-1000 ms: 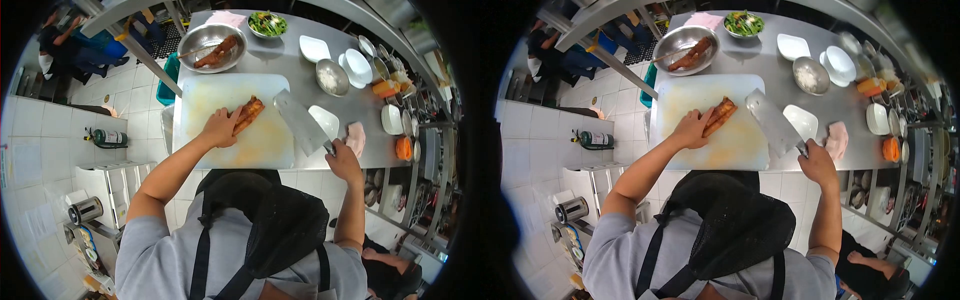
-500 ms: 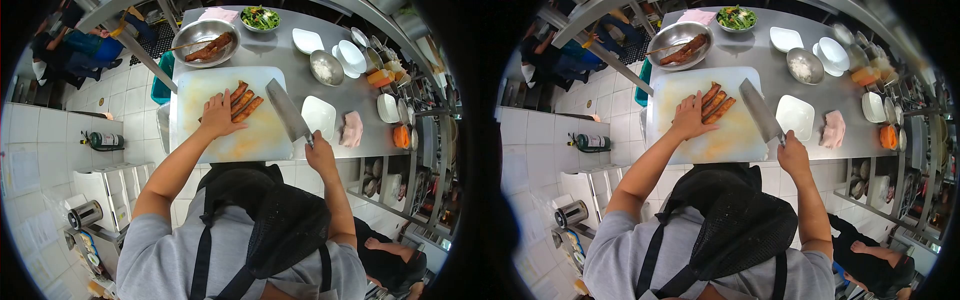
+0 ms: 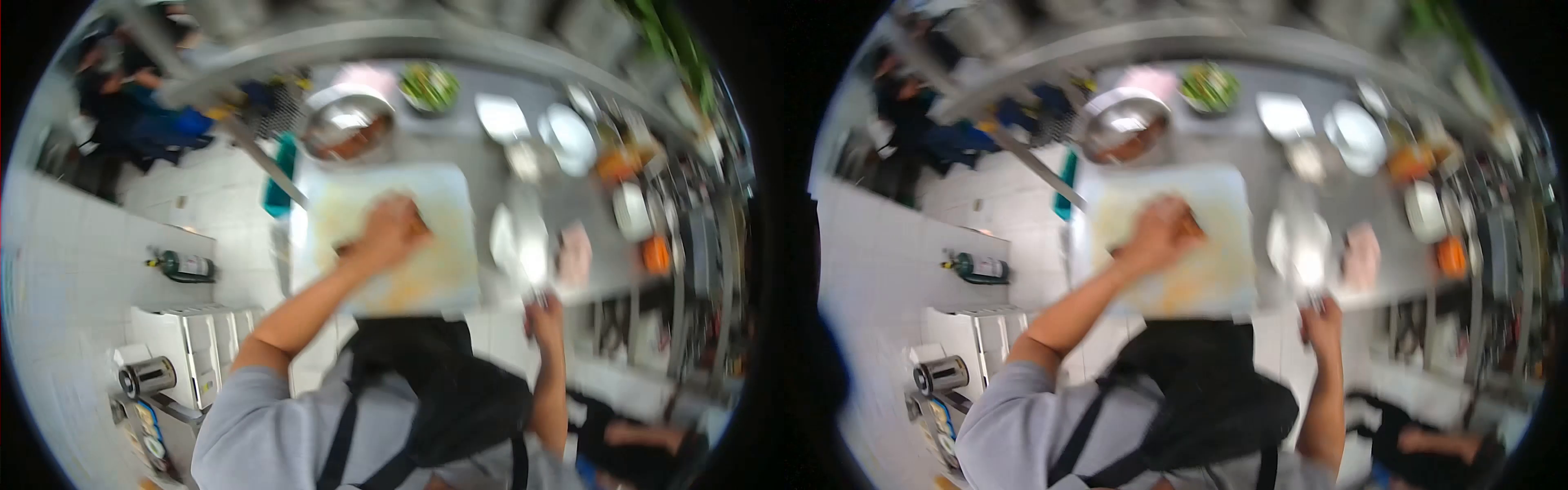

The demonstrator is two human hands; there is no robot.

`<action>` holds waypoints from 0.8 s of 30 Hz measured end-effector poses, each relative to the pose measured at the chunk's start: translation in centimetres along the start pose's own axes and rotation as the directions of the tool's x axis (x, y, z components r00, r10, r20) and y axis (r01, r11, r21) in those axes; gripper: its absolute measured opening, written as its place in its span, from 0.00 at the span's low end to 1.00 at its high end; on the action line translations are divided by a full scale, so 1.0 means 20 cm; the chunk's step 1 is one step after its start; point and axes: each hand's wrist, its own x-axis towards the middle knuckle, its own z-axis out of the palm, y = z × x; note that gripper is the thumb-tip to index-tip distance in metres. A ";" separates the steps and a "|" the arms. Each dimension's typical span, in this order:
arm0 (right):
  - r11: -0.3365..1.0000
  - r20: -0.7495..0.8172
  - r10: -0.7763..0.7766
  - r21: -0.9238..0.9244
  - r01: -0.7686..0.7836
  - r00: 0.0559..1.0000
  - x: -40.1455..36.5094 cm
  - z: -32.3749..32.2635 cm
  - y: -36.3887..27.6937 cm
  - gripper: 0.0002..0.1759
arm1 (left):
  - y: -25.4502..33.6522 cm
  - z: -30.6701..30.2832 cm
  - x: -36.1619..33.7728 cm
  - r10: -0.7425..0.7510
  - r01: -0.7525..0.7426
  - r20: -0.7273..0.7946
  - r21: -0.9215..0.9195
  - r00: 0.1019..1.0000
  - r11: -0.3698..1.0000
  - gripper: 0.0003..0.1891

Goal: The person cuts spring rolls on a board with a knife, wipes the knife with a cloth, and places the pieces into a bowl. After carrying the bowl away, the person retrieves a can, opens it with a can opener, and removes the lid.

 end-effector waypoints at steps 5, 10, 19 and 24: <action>0.962 -0.084 -0.041 0.266 0.062 0.996 -0.07 -0.19 0.18 0.06 | 0.38 0.23 0.21 0.338 -0.323 -0.222 0.103 0.915 0.941 0.30; 0.930 -0.121 -0.063 0.353 0.102 0.991 -0.01 -0.52 0.35 0.07 | 0.78 0.71 0.48 0.466 -0.448 -0.130 0.141 0.875 0.883 0.23; 0.991 -0.202 -0.012 0.129 0.039 0.979 0.08 -1.22 0.58 0.11 | 1.04 1.69 1.00 0.324 -0.325 0.028 0.047 0.946 0.944 0.15; 0.987 -0.214 0.037 0.161 -0.002 0.976 0.01 -1.32 0.62 0.11 | 1.17 1.52 0.91 0.500 -0.484 0.051 0.352 0.864 0.801 0.11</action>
